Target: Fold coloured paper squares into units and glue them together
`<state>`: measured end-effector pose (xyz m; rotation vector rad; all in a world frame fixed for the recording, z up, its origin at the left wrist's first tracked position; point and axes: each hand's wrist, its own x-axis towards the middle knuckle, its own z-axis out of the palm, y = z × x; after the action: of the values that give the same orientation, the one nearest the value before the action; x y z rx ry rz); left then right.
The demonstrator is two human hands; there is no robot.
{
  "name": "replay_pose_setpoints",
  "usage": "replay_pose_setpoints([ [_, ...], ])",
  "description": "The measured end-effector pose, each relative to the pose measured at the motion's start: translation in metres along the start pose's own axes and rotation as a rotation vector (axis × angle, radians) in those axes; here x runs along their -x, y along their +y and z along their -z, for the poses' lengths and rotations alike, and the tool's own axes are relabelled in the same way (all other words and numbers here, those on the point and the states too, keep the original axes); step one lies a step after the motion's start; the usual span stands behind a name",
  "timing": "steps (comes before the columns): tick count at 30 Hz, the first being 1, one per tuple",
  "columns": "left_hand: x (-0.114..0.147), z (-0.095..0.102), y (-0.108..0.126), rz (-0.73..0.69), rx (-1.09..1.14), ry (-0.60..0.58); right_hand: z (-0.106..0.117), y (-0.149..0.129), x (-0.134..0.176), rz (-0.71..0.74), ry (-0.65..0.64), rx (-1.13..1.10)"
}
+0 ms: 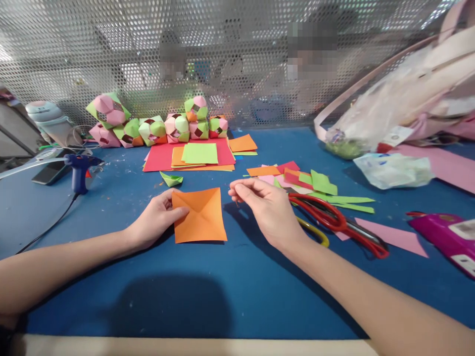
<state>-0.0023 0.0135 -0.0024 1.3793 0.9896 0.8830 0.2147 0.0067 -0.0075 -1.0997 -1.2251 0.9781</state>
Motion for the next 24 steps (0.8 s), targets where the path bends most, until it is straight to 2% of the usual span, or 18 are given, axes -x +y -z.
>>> replay_pose_setpoints([
  [5, 0.000, 0.001, 0.003, -0.002, -0.040, 0.016, -0.004, -0.002, 0.001, -0.181, -0.129, -0.233],
  [9, 0.000, 0.002, 0.002, -0.020, -0.057, 0.013, -0.006, -0.007, 0.008, -0.217, -0.302, -0.285],
  [11, 0.000, 0.003, 0.001, -0.026, -0.059, 0.012, -0.006, -0.008, 0.009, -0.235, -0.343, -0.264],
  [14, 0.000, 0.003, 0.000, -0.029, -0.054, 0.017, -0.007, -0.006, 0.009, -0.239, -0.296, -0.209],
  [19, 0.000, 0.004, 0.003, -0.015, -0.024, 0.028, -0.001, 0.002, -0.002, -0.132, -0.108, -0.136],
  [22, 0.000, 0.003, 0.004, -0.005, 0.008, 0.041, 0.006, 0.007, -0.010, -0.059, 0.014, 0.033],
  [24, 0.000, 0.002, 0.003, -0.009, 0.028, 0.058, 0.006, 0.006, -0.010, -0.029, 0.032, 0.132],
])
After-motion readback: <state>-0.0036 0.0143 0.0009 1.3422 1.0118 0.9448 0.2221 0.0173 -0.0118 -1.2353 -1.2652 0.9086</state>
